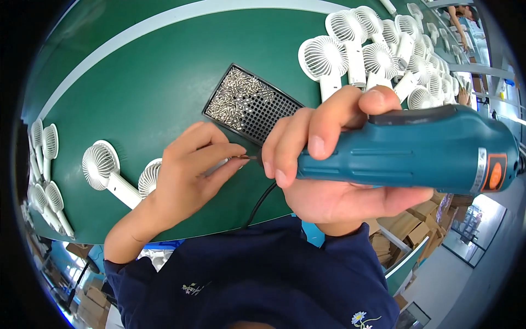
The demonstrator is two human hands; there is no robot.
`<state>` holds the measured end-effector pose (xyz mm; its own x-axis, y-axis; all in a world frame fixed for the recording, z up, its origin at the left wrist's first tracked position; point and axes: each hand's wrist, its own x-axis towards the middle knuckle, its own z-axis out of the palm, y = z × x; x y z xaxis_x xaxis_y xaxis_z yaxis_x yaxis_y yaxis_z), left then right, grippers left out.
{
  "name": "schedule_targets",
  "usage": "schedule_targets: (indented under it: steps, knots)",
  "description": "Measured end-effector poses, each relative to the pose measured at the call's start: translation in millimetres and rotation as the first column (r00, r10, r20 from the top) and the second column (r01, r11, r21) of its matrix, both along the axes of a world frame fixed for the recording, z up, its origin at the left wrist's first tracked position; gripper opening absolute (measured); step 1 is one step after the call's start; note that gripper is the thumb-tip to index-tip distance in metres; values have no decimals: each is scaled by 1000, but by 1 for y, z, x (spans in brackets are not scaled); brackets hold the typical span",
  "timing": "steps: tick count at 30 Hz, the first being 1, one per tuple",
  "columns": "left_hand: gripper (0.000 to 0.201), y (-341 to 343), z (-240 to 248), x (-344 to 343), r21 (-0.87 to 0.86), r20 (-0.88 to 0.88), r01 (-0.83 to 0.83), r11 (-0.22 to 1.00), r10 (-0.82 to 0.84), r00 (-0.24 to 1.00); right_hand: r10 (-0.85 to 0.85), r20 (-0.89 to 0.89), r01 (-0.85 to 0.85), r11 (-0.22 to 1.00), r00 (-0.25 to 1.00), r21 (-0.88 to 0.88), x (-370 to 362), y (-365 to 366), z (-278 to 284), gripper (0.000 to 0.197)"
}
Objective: The person assembles mini handheld fans by holding the casing and fastening screws into the handles using an electric screwdriver, placing the assembled fans onto the conveyor belt.
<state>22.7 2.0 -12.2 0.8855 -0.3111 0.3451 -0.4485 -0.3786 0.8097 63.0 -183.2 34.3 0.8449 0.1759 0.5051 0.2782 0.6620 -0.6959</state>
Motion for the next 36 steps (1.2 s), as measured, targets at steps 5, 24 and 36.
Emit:
schedule_targets:
  steps: [5, 24, 36]
  knots:
    - [19, 3, -2, 0, -58, -56, 19, 998, -23, 998, 10, -39, -10, 1000, 999, 10, -3, 2, -9, 74]
    - [17, 5, 3, -1, 60, -283, 18, 998, -1, 959, 109, 51, -104, 990, 993, -91, -14, 11, -22, 85]
    - [15, 5, -3, -1, 106, -270, 1, 994, 27, 962, 102, 43, -93, 980, 994, -174, -12, 23, -30, 96]
